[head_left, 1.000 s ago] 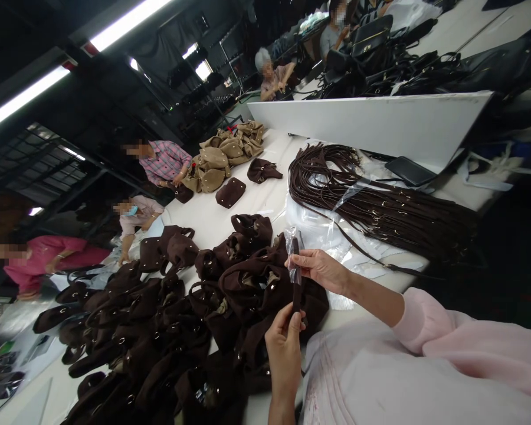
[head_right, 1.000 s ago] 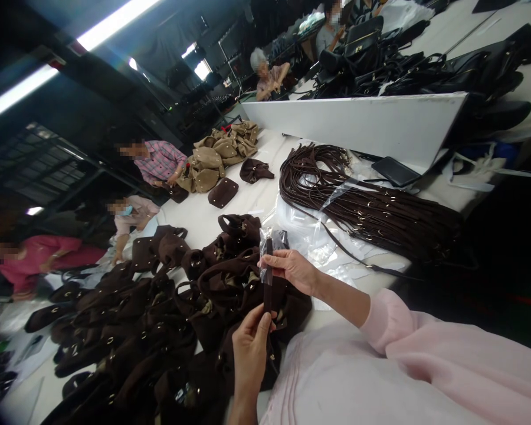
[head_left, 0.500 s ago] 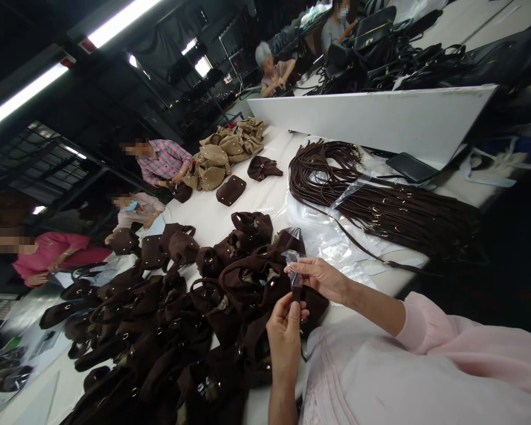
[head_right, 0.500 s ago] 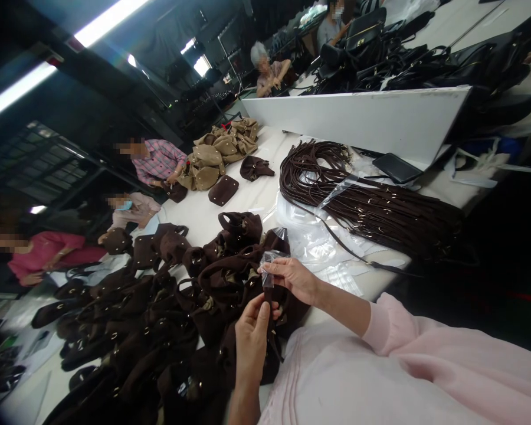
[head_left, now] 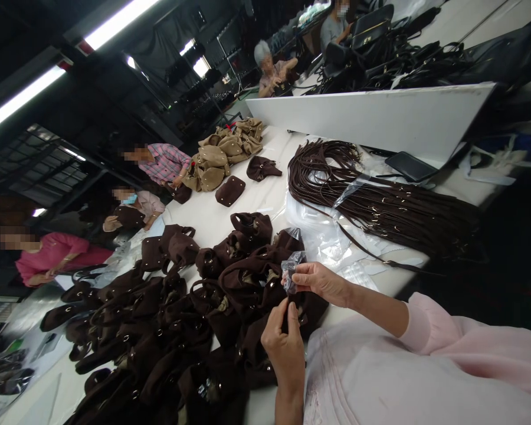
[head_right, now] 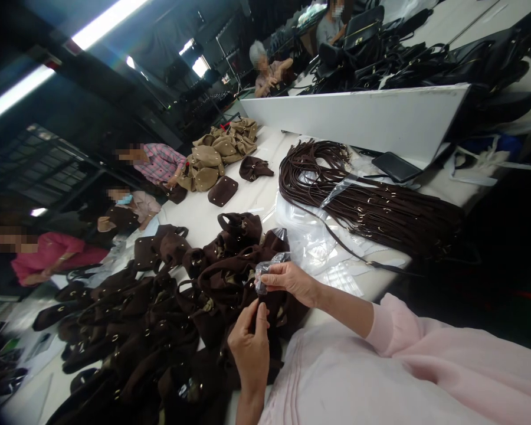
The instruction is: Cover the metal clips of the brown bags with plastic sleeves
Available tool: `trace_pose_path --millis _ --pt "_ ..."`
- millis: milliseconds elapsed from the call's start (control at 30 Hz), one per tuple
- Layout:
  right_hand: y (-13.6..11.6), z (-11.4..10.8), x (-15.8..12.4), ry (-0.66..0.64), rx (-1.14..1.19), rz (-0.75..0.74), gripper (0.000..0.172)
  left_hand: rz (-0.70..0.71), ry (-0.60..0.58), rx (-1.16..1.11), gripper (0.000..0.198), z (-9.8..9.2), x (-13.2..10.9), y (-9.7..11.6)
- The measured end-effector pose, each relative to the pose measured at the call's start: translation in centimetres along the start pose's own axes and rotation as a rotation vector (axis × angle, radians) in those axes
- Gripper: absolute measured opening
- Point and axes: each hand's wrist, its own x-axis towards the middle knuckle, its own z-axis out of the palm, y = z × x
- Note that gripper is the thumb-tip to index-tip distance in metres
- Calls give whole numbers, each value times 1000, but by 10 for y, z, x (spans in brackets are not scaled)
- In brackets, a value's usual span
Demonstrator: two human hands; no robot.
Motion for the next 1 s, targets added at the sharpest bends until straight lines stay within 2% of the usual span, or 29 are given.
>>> trace_pose_path --millis 167,267,433,600,700,867,1000 --pt "2 2 -4 -56 132 44 43 -101 -68 -129 29 -1 0 3" --pt "3 6 -6 -61 114 70 36 -163 -82 -193 32 -3 0 6" --pt "1 10 -9 -71 27 49 35 -154 -78 -202 31 -6 -2 8" --pt "3 12 -15 -18 -171 -83 33 -241 -79 -277 34 -7 -1 11" --pt "5 13 -19 9 -309 -184 36 -350 -129 -464 32 -7 1 12" --pt "8 15 -21 -61 -374 -220 40 -456 -200 -795 26 -10 4 9" --pt "12 14 -22 -67 -527 -310 35 -414 -125 -719 27 -12 7 8"
